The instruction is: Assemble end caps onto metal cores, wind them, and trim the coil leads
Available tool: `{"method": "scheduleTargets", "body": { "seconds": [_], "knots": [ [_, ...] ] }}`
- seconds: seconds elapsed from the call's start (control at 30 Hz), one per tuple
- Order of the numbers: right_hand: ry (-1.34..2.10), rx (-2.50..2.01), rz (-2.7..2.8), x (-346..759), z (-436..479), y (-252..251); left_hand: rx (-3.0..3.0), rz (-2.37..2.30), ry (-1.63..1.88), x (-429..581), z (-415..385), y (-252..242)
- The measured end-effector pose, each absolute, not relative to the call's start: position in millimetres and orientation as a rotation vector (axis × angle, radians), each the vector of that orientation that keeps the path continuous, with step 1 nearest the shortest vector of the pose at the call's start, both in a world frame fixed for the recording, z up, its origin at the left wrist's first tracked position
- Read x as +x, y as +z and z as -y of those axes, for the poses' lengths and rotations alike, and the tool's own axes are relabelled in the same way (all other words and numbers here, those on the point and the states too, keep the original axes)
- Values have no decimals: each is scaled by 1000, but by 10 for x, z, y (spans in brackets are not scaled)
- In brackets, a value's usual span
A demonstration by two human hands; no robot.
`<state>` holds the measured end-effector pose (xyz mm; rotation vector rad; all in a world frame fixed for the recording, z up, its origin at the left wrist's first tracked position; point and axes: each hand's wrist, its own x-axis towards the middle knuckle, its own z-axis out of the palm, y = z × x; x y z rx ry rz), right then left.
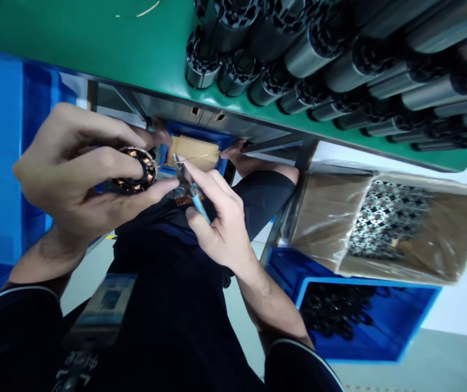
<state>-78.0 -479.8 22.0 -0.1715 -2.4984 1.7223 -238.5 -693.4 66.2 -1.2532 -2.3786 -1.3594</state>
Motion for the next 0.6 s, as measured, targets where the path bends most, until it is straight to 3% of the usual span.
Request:
{"method": "scheduleTargets", "body": {
  "seconds": [0.4,0.6],
  "knots": [
    [1669,-140,2463,-810,4823,341,-1265,2348,-1341,-2340,6955,644],
    [1671,-222,2446,-786,4826,235,-1139,2339,-1604,-2334,6901,544]
  ]
}}
